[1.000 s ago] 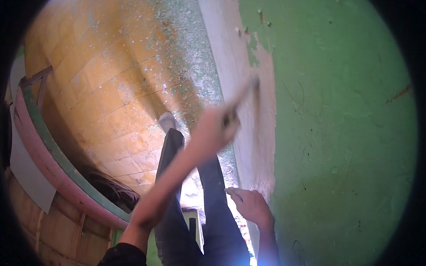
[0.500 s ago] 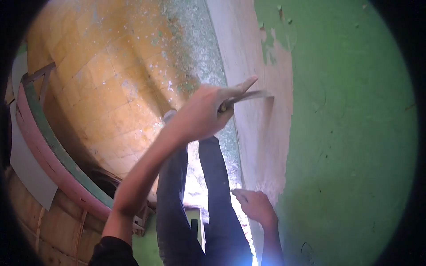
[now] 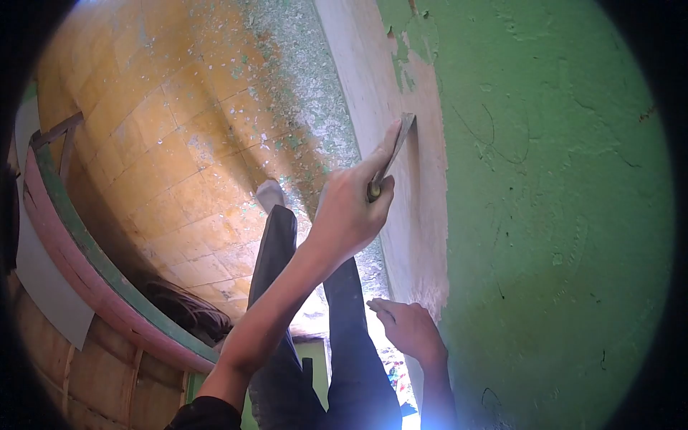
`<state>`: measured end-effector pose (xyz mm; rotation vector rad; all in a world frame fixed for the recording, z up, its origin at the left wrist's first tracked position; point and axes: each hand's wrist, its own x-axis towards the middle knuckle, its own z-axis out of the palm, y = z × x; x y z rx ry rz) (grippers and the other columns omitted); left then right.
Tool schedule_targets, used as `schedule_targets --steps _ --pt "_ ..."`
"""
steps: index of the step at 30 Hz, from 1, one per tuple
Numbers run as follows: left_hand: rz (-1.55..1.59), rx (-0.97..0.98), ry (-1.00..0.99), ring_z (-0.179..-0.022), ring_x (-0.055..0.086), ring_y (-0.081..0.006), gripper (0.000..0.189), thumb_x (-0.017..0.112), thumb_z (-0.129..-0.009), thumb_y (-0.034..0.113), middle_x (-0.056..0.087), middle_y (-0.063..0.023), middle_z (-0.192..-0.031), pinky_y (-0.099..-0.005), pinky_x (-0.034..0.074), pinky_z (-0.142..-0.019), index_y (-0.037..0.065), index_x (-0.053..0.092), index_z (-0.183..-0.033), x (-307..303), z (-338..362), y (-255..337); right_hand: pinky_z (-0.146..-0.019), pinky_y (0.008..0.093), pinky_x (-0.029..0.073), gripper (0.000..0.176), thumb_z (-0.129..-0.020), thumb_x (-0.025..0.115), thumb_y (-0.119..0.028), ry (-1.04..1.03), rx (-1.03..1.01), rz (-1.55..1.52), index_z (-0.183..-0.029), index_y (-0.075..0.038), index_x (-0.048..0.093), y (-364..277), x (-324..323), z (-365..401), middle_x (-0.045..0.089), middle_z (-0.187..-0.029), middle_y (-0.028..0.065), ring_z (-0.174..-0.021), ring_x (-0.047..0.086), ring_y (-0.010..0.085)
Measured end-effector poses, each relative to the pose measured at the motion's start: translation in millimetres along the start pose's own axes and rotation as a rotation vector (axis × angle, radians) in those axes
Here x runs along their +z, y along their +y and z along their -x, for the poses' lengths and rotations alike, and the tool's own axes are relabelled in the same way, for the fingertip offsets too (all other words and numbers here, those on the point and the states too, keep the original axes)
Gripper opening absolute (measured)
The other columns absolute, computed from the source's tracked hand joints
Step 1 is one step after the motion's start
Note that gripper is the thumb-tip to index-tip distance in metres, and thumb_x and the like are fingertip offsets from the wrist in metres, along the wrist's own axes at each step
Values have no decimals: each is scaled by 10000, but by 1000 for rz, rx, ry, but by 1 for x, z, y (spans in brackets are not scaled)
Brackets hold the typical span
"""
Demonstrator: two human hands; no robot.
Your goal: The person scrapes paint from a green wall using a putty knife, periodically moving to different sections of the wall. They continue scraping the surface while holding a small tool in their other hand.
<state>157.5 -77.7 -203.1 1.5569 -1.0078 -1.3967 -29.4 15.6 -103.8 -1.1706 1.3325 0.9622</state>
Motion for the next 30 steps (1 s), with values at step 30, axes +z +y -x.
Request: schedule_targets --steps 30 --pt "46 35 3 -565 494 -183 687 512 -852 -11 499 -179 -655 -351 457 -610 135 430 -1518 -14 -32 -9 -953 444 511 344 -1010 496 -341 -47 -7 -27 -1271 -227 688 3 5 4 703 -1156 142 -1047 664 378"
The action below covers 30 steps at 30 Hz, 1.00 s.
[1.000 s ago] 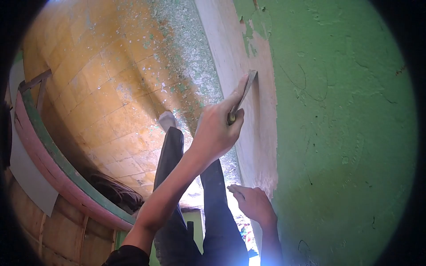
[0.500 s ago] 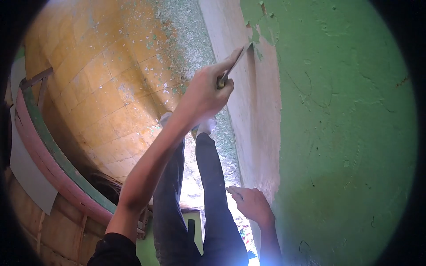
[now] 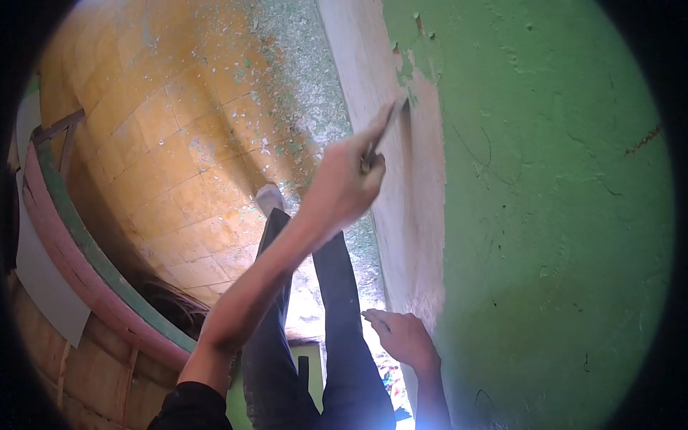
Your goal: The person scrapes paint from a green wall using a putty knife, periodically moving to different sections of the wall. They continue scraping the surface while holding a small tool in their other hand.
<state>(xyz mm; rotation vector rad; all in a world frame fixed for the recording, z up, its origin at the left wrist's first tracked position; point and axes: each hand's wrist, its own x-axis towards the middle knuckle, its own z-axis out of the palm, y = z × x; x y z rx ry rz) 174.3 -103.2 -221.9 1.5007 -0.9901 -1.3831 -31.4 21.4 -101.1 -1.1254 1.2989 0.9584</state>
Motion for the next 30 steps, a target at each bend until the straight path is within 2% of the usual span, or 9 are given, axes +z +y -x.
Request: schedule_targets --steps 3,4,8,12,15,19,24,28,30 --pt "-98 -67 14 -795 660 -465 723 480 -744 -94 583 -364 -875 -480 504 -780 26 478 -1457 -30 -47 23 -960 442 507 353 -1010 492 -358 24 -21 -12 -1271 -223 687 4 -2 -1 703 -1145 155 -1046 663 384" --pt "-118 -20 21 -780 649 -475 713 482 -754 -89 581 -361 -863 -493 499 -775 27 473 -1457 -30 -46 23 -961 441 506 352 -1009 493 -356 24 -15 -12 -1270 -222 688 4 -2 -2 703 -1146 152 -1047 663 382" --pt "-76 119 -31 -739 630 -475 720 497 -761 -72 588 -344 -805 -471 505 -712 43 458 -1471 2 13 -4 -960 435 507 344 -1009 497 -341 -13 -3 -4 -1266 -216 689 -5 -4 0 707 -1145 137 -1050 665 370" --pt "-134 -192 -181 -776 641 -482 770 483 -720 -90 616 -348 -851 -501 502 -785 61 470 -1475 -33 -26 27 -964 441 504 345 -1006 503 -337 -4 -3 -15 -1268 -213 689 0 -3 -2 709 -1148 137 -1054 667 368" --pt "-108 62 -10 -763 649 -474 721 489 -735 -84 609 -347 -828 -480 513 -726 39 492 -1445 -1 8 15 -961 451 504 350 -1006 502 -341 -2 -25 -12 -1268 -205 689 1 -2 -1 708 -1150 141 -1052 667 378" --pt "-105 -21 46 -780 644 -497 731 489 -724 -79 596 -373 -849 -522 507 -760 49 503 -1444 -23 -43 22 -963 450 503 353 -1008 499 -336 -8 -8 -22 -1271 -193 687 -1 -5 0 706 -1151 152 -1056 664 384" --pt "-109 91 7 -766 629 -493 731 487 -731 -82 608 -339 -833 -527 502 -726 43 468 -1451 -3 5 14 -957 451 506 345 -1007 505 -342 -9 4 -25 -1254 -197 698 -3 -3 1 711 -1127 150 -1026 669 394" --pt "-110 23 62 -764 624 -516 751 510 -752 -57 619 -325 -804 -545 498 -721 86 451 -1486 -19 -35 27 -951 451 509 336 -1002 516 -344 19 21 -16 -1241 -203 706 -6 -7 1 713 -1116 149 -1009 673 396" --pt "-219 -18 28 -684 632 -462 777 516 -765 -37 600 -294 -731 -496 506 -680 130 413 -1517 0 -10 13 -947 452 511 332 -1000 519 -342 12 11 -28 -1240 -208 706 1 -1 -3 713 -1117 145 -1011 673 391"
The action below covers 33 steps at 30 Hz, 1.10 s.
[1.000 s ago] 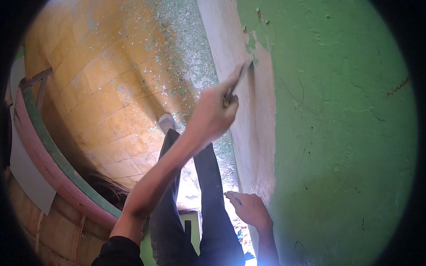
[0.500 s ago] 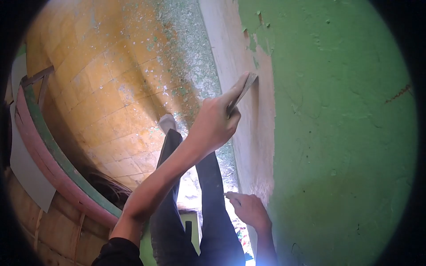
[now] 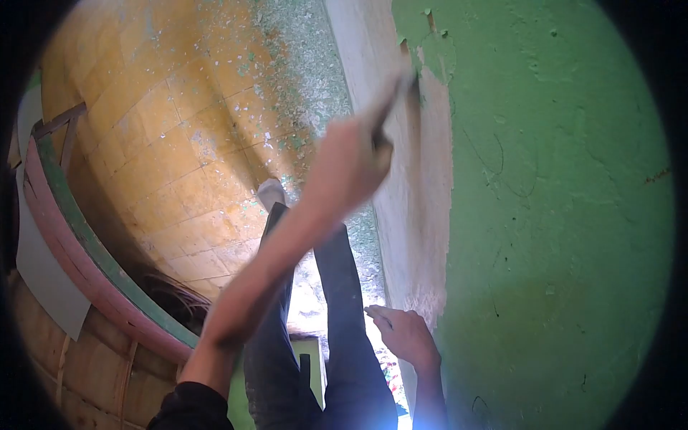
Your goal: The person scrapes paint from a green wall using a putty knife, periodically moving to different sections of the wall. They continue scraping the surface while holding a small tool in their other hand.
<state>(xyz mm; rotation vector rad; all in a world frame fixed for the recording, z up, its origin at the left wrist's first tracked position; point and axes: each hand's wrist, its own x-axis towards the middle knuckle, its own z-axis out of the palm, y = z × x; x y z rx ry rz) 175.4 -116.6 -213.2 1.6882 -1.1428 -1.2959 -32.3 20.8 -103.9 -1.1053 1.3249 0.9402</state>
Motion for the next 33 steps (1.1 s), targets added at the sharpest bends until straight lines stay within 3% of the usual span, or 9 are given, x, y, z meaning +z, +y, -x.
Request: schedule_targets --steps 3,5,8,12,17,21,25,30,33 --pt "-20 -68 -118 -639 639 -432 813 529 -768 -41 595 -282 -697 -507 506 -682 186 395 -1538 14 52 12 -944 453 512 326 -998 524 -336 -19 24 -4 -1241 -215 705 -5 -5 2 712 -1123 140 -1014 673 386" --pt "-16 -43 -53 -639 638 -436 811 528 -764 -49 592 -291 -697 -514 501 -673 159 391 -1537 11 34 6 -944 453 513 324 -997 528 -333 -34 36 -3 -1242 -216 705 -3 -6 5 711 -1127 139 -1017 673 383" --pt "51 60 107 -704 631 -517 791 523 -785 -47 609 -326 -708 -599 497 -709 136 375 -1540 -10 -34 12 -931 444 516 320 -987 548 -318 -17 24 0 -1244 -206 703 5 0 0 706 -1140 137 -1021 671 379" --pt "-23 -36 -71 -660 636 -472 772 529 -768 -38 595 -312 -709 -546 496 -681 122 410 -1514 7 34 18 -905 425 523 320 -967 585 -290 -18 23 10 -1247 -188 702 -2 -4 4 700 -1155 136 -1022 668 374" --pt "-75 -3 21 -651 645 -462 750 544 -803 -15 599 -307 -690 -545 510 -666 150 403 -1521 -12 -20 8 -937 437 516 327 -993 539 -340 -15 13 -11 -1237 -202 706 0 1 2 706 -1137 139 -1030 670 375" --pt "-103 -11 -120 -620 652 -445 763 540 -796 -21 611 -303 -694 -541 520 -649 218 437 -1513 -4 36 17 -928 434 518 327 -992 533 -336 -24 27 22 -1236 -203 707 -4 0 5 708 -1130 140 -1022 674 370" --pt "-11 48 2 -639 647 -452 790 529 -771 -46 609 -315 -724 -532 514 -675 186 426 -1519 -30 -20 22 -933 433 516 327 -994 522 -329 -39 30 10 -1236 -210 707 0 1 8 710 -1124 139 -1018 675 370" --pt "-49 0 -52 -716 658 -459 782 518 -760 -34 637 -324 -837 -530 517 -702 153 419 -1513 0 24 18 -940 437 512 329 -997 517 -332 -6 -13 13 -1244 -220 702 6 8 8 710 -1128 138 -1022 672 372" --pt "-136 74 76 -738 666 -455 771 539 -766 -3 659 -324 -916 -511 531 -718 137 414 -1514 -9 -30 -1 -949 446 507 333 -995 519 -343 -11 -23 11 -1244 -220 702 7 12 16 709 -1134 135 -1027 667 385"
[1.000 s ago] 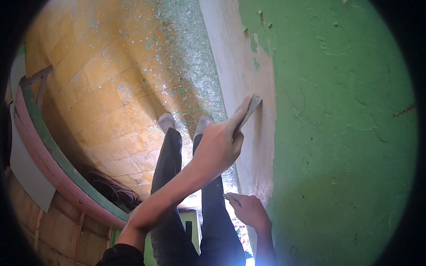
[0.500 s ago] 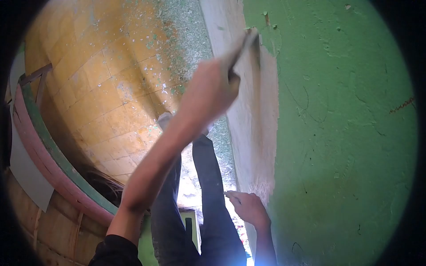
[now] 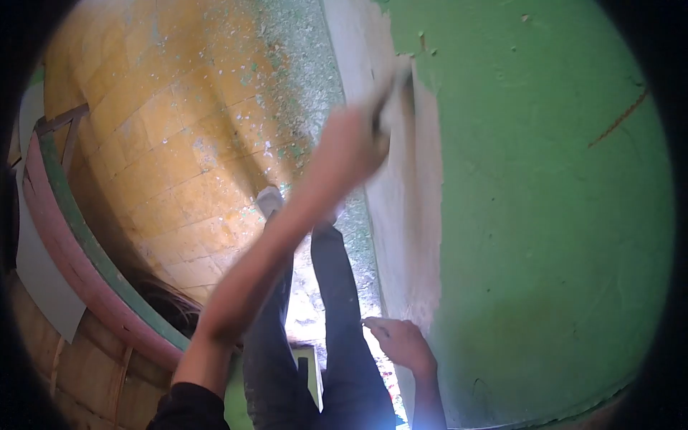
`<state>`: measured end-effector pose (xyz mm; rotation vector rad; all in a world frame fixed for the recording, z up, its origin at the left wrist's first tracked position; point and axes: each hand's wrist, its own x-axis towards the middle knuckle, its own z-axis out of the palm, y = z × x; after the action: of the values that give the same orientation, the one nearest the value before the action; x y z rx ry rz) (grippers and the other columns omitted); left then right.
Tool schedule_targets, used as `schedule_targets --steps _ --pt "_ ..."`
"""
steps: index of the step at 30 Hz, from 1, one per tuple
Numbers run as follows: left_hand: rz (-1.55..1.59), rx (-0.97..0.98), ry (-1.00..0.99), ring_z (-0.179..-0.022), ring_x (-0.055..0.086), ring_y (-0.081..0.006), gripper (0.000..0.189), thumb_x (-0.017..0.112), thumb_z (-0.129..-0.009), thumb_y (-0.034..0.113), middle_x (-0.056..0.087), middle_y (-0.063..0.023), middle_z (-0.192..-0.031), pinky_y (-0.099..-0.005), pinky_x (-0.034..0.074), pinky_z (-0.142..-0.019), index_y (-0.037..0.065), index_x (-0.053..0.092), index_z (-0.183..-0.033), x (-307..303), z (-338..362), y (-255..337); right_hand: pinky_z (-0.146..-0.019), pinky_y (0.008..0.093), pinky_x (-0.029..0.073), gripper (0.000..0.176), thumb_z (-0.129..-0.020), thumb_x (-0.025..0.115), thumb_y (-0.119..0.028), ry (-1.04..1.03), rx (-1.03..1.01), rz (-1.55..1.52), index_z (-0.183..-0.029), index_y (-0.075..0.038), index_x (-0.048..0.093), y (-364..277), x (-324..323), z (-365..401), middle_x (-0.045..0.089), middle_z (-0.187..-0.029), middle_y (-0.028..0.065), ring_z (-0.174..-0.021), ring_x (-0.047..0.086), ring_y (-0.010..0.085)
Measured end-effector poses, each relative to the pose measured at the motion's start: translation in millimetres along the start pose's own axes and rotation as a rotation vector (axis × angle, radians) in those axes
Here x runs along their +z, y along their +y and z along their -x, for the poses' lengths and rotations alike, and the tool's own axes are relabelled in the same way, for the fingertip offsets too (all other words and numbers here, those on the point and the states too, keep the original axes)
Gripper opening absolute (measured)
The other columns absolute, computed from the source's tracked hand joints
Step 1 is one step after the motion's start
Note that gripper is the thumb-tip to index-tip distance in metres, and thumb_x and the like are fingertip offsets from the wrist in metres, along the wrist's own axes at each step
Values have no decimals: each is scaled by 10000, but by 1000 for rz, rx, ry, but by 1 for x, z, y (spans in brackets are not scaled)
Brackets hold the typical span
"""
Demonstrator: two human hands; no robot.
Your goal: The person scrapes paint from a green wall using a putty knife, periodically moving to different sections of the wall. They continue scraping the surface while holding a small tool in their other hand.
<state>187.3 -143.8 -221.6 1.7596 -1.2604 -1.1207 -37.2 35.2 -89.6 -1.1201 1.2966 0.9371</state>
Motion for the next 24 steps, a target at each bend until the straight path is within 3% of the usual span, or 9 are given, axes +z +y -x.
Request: schedule_targets --steps 3,7,10,11,12,14,18,21,24 --pt "-11 -50 100 -838 658 -470 687 551 -779 23 669 -313 -935 -515 540 -800 122 470 -1453 -31 -85 -12 -948 447 505 335 -995 522 -331 67 57 85 -1241 -191 702 -4 1 -9 709 -1117 159 -1032 665 395" --pt "-129 -2 102 -877 653 -466 751 570 -726 -4 667 -287 -920 -533 519 -765 175 475 -1449 -35 -47 -98 -929 453 509 348 -989 521 -326 291 -128 -112 -1222 -145 705 -14 12 -3 696 -1105 207 -1046 658 407" --pt "-288 -252 25 -843 657 -480 793 657 -749 79 678 -277 -927 -529 530 -741 265 437 -1489 -33 92 -219 -932 464 507 369 -981 526 -349 396 -168 -138 -1213 -124 703 28 41 -17 685 -1113 231 -1063 646 427" --pt "-277 -244 1 -932 653 -478 749 690 -777 158 678 -280 -1027 -525 528 -797 262 454 -1480 -52 163 -245 -937 469 505 379 -979 526 -365 432 -141 -117 -1212 -124 703 49 53 -23 680 -1122 236 -1073 640 434" --pt "-191 -600 -97 -1101 622 -444 775 741 -755 180 647 -245 -1221 -493 511 -921 218 464 -1478 -77 222 -250 -942 473 503 390 -977 526 -381 467 -112 -99 -1211 -124 702 70 65 -28 676 -1131 241 -1082 634 441" --pt "-210 -596 -83 -1275 559 -353 784 729 -734 155 560 -161 -1422 -426 457 -1061 160 473 -1475 -117 371 -281 -919 467 514 457 -967 534 -477 429 34 -4 -1169 -106 708 117 94 -32 684 -1110 240 -1084 641 433" --pt "-384 -1028 -306 -1123 648 -369 935 786 -675 233 657 -248 -1230 -476 511 -948 186 387 -1520 -208 577 -265 -914 514 507 530 -931 534 -561 462 84 -5 -1074 -91 732 199 150 -9 687 -1070 255 -1034 649 456" --pt "-415 -1255 -342 -952 718 -363 526 839 -645 332 723 -243 -1043 -439 576 -819 -7 736 -1035 -251 661 -239 -924 519 502 540 -923 535 -562 473 109 -40 -1073 -81 731 192 157 25 677 -1082 276 -1043 647 457" --pt "-92 -1483 -187 -942 731 -320 550 828 -647 370 727 -250 -1023 -412 578 -808 -23 732 -1020 -264 698 -220 -925 517 501 531 -917 545 -551 553 81 -89 -1077 -78 729 176 149 33 674 -1081 282 -1052 645 454"
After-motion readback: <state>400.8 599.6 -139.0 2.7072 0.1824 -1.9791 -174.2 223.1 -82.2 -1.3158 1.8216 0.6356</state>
